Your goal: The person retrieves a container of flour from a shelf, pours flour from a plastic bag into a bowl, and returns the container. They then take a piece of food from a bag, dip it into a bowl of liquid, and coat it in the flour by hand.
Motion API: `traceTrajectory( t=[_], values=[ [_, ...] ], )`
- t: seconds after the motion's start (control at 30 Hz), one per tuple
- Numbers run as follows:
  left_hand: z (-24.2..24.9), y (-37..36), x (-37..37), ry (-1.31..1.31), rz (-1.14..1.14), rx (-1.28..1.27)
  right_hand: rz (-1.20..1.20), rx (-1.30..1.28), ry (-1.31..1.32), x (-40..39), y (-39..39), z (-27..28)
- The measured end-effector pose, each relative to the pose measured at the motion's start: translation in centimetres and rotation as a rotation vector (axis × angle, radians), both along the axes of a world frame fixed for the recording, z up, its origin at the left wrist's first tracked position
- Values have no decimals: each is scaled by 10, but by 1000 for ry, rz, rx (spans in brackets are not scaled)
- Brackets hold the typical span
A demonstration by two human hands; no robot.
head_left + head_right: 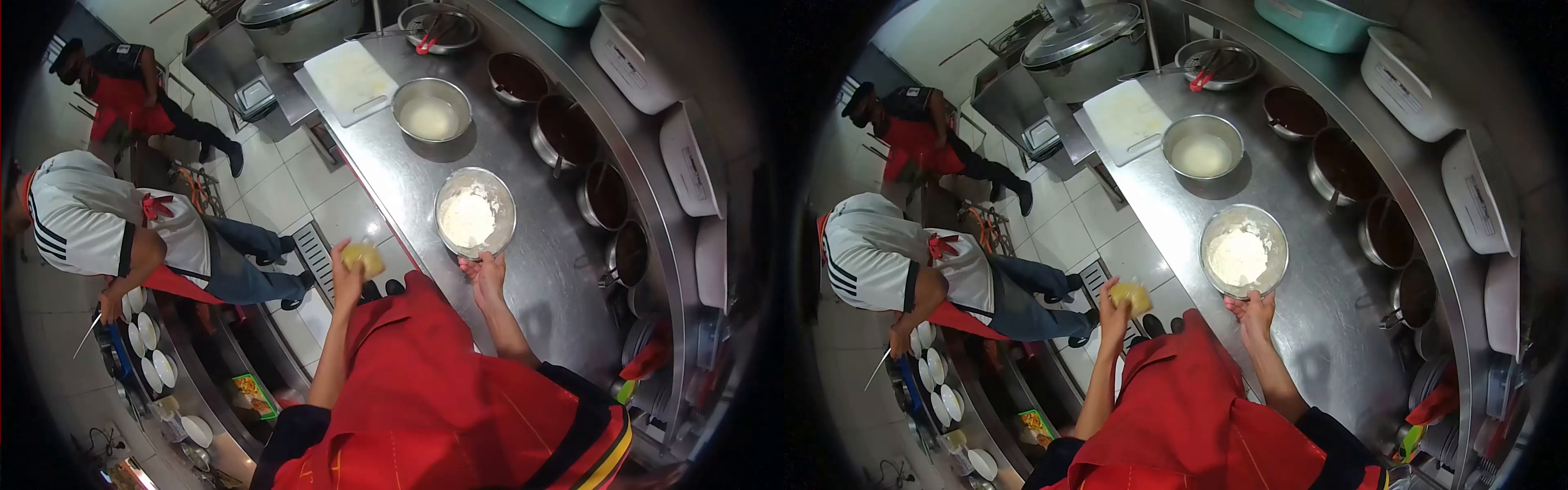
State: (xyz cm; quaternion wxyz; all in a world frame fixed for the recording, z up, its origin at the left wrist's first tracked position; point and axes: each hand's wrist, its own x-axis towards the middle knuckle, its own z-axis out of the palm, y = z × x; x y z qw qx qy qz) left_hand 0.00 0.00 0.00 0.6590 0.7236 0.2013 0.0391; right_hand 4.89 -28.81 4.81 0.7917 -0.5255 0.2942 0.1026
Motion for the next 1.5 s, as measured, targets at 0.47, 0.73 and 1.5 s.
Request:
traceTrajectory(
  t=[0.47, 0.73, 1.5],
  values=[
    [-99, -53, 23, -171, 116, 25, 938, 64, -26, -16, 69, 7],
    [-171, 56, -253, 1044, 791, 208, 1666, -168, -434, 11, 239, 58],
    [-192, -153, -590, 895, 1327, -376, 3237, -1061, -1253, -368, 452, -183]
  ],
)
